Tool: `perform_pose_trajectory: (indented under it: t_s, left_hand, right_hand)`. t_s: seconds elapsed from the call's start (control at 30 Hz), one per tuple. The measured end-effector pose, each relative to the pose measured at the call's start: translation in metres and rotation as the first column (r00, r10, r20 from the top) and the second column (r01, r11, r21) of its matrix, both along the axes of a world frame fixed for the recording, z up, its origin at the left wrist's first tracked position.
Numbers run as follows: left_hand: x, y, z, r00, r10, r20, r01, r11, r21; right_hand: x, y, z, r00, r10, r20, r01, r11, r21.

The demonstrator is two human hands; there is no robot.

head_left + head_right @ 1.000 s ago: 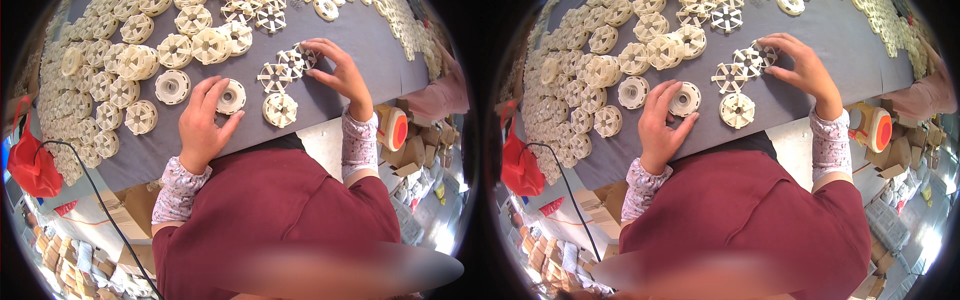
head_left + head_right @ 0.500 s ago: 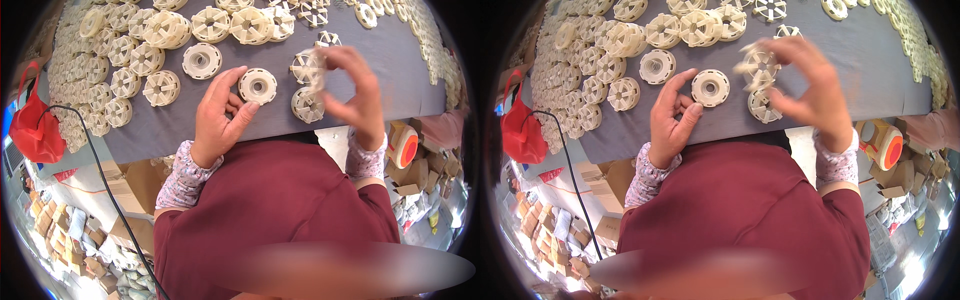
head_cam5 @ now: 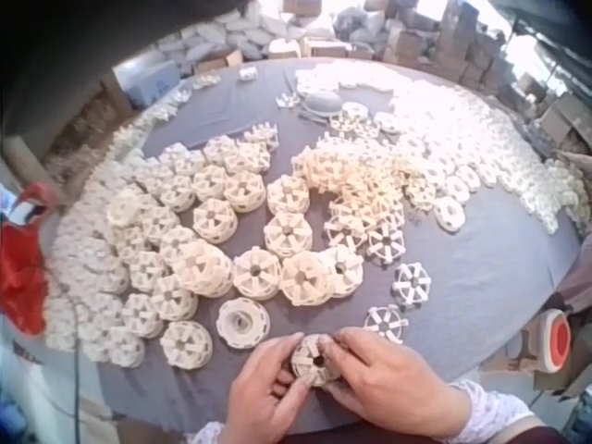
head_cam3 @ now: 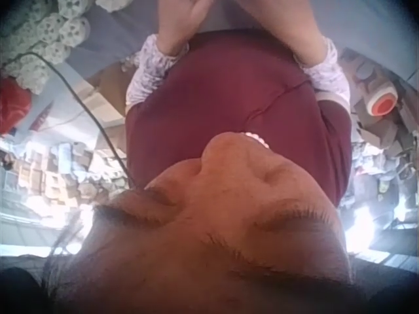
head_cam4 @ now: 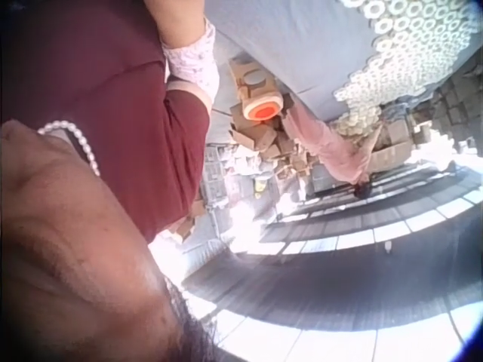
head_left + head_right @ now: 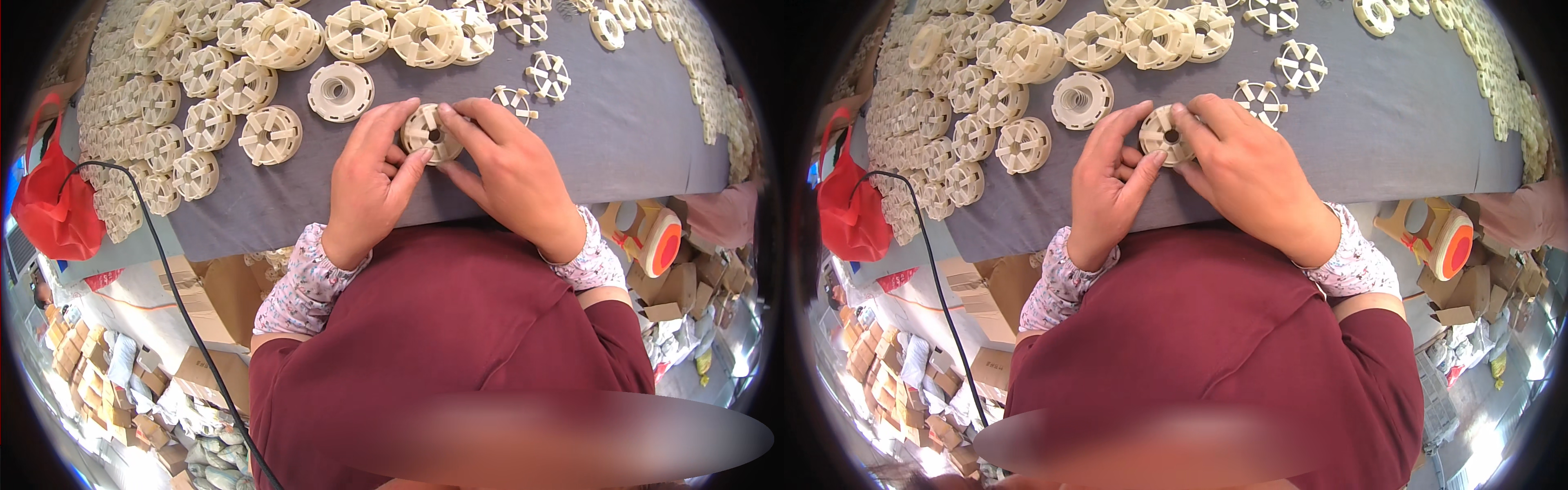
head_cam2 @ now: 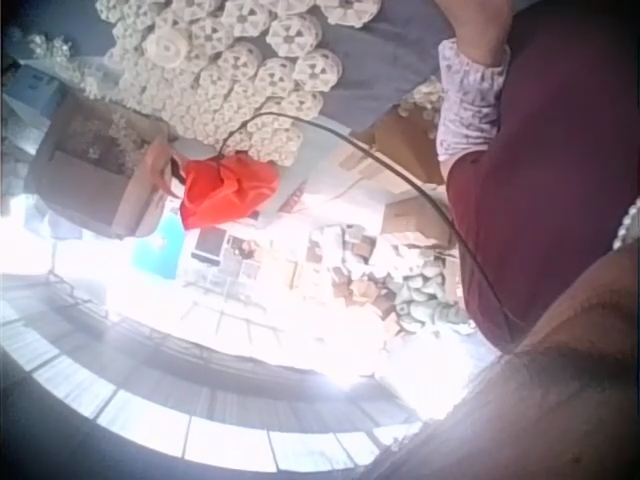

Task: The person assembles small circular plastic components by hand at a work table.

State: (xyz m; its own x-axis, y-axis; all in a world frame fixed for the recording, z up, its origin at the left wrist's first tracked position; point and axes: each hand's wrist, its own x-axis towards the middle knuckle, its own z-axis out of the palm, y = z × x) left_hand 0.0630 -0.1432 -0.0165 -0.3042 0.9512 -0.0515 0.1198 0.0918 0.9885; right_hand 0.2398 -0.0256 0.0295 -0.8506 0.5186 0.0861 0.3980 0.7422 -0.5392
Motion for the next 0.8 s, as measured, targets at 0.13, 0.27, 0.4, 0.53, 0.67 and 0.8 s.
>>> perform_pose_trajectory:
  t_s: [0.13,0.27,0.4,0.53,0.67,0.8]
  left_hand:
    - [0.001,0.002,0.008,0.988,-0.060,-0.146,0.055,0.998,-0.036]
    - [-0.005,-0.011,0.013,0.959,-0.137,-0.246,0.120,0.989,-0.085]
    - [-0.025,-0.040,0.025,0.968,-0.107,-0.229,0.083,0.990,-0.113]
    - [-0.043,-0.021,0.017,0.824,0.261,-0.504,-0.248,0.964,0.093]
    - [-0.047,0.007,0.005,0.763,0.242,-0.600,-0.230,0.968,0.099]
    - [-0.042,0.012,0.000,0.801,0.139,-0.582,-0.108,0.990,0.087]
  right_hand:
    - [-0.003,0.002,-0.001,0.998,0.013,0.058,-0.017,0.997,0.079]
    - [0.017,0.031,0.011,0.989,0.146,-0.006,-0.146,0.989,-0.011]
    - [0.072,0.068,0.003,0.995,0.072,0.075,-0.065,0.994,-0.093]
    - [0.077,0.071,-0.020,0.999,0.035,-0.038,-0.037,0.998,-0.044]
    - [0.096,0.072,-0.035,0.954,-0.241,-0.179,0.181,0.938,-0.297]
    - [0.125,0.073,-0.037,0.887,-0.459,-0.056,0.266,0.606,-0.749]
